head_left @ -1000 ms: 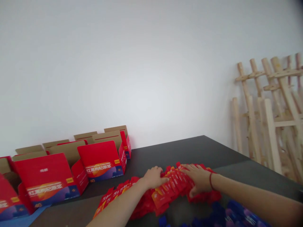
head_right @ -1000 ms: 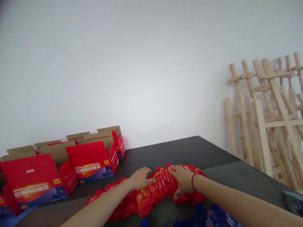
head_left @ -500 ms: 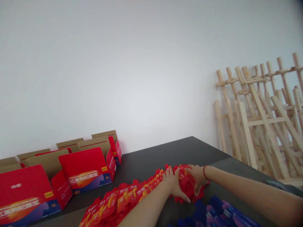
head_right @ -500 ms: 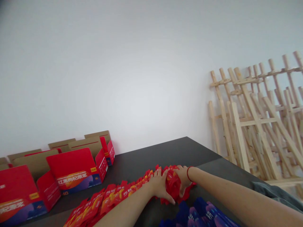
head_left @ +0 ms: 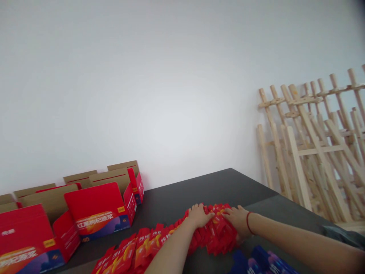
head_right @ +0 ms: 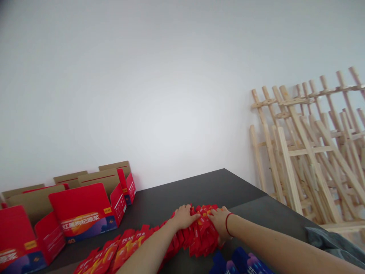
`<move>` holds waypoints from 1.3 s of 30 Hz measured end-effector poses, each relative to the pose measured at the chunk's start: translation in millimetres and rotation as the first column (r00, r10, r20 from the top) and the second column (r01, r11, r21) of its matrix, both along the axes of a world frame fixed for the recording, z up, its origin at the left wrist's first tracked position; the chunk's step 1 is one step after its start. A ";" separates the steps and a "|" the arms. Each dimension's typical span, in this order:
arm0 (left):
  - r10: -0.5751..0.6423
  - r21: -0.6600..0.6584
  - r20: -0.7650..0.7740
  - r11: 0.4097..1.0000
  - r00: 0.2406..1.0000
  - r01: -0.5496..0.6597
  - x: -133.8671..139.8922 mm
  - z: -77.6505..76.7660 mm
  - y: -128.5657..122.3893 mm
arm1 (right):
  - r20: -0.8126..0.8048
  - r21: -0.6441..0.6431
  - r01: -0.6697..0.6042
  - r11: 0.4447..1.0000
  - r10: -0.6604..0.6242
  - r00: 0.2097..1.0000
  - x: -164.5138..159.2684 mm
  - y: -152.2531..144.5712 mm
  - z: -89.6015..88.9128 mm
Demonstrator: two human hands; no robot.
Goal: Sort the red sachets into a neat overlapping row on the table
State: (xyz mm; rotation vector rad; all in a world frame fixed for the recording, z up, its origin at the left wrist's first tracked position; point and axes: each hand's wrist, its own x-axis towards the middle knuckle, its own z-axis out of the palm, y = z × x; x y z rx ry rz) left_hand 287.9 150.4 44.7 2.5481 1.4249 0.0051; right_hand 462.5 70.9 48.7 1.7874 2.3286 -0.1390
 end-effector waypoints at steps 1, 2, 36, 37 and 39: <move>-0.010 0.007 0.000 1.000 1.000 0.010 -1.9 0.5 -3.3 | 0.011 0.019 -0.013 1.000 0.013 1.000 -0.9 -0.6 0.7; -0.024 0.014 0.001 1.000 1.000 0.024 -4.2 1.8 -6.9 | 0.019 0.037 -0.022 0.999 0.021 1.000 -1.4 -1.3 1.2; -0.320 -0.328 -0.245 0.916 0.915 0.232 -5.4 23.1 -23.0 | -0.195 -0.056 0.335 0.940 -0.340 0.920 68.7 29.3 -0.7; -0.334 -0.332 -0.280 0.913 0.900 0.236 -6.1 22.7 -24.3 | -0.206 -0.042 0.330 0.943 -0.332 0.921 66.9 28.4 -1.2; -0.348 -0.287 -0.325 0.922 0.879 0.258 -9.1 20.9 -27.9 | -0.229 -0.003 0.315 0.949 -0.307 0.924 61.2 26.9 1.9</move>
